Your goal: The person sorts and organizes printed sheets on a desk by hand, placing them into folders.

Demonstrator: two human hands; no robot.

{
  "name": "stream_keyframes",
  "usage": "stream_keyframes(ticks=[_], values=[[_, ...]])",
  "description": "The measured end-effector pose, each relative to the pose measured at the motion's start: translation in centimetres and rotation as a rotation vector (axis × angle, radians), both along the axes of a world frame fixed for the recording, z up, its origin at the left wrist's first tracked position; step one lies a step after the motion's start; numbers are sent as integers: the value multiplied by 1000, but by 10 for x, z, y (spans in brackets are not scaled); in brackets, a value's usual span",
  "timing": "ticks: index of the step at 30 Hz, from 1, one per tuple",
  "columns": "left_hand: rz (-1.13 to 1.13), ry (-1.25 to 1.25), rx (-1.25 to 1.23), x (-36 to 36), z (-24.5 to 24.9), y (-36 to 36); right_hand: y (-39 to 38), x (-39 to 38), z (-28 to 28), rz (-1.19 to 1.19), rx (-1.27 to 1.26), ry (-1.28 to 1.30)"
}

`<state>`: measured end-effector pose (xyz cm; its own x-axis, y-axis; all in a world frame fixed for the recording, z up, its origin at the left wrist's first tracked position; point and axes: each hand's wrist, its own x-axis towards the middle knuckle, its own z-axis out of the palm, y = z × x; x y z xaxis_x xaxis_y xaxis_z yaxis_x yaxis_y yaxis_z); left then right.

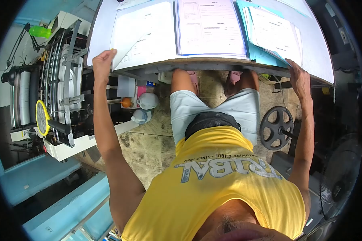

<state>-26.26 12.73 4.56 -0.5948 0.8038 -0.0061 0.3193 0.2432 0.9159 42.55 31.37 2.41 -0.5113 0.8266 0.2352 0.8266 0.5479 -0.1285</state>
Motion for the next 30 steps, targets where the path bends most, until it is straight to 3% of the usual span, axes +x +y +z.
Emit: stream_keyframes(ticks=[3,9,11,15,18,23,25,27,29,30], values=[[-22,204,270,8,19,18,1,-1,-5,11,24,41],[-404,849,345,136,50,78,2,-2,4,-83,-21,95],[-628,985,493,168,27,108,4,-5,9,-108,-45,193],[-828,1352,365,226,-19,132,9,-5,11,-172,-57,351],[-907,1237,317,248,-24,123,12,-9,16,-221,-96,508],[-903,1238,374,238,-43,101,37,-24,18,-122,100,565],[-883,1219,399,236,-46,98,44,-61,26,-82,200,617],[-849,1245,433,233,-53,96,55,-94,29,-60,362,493],[-812,1317,486,236,-61,98,62,-134,35,57,317,644],[-791,1313,509,238,-61,97,52,-158,51,29,235,566]])
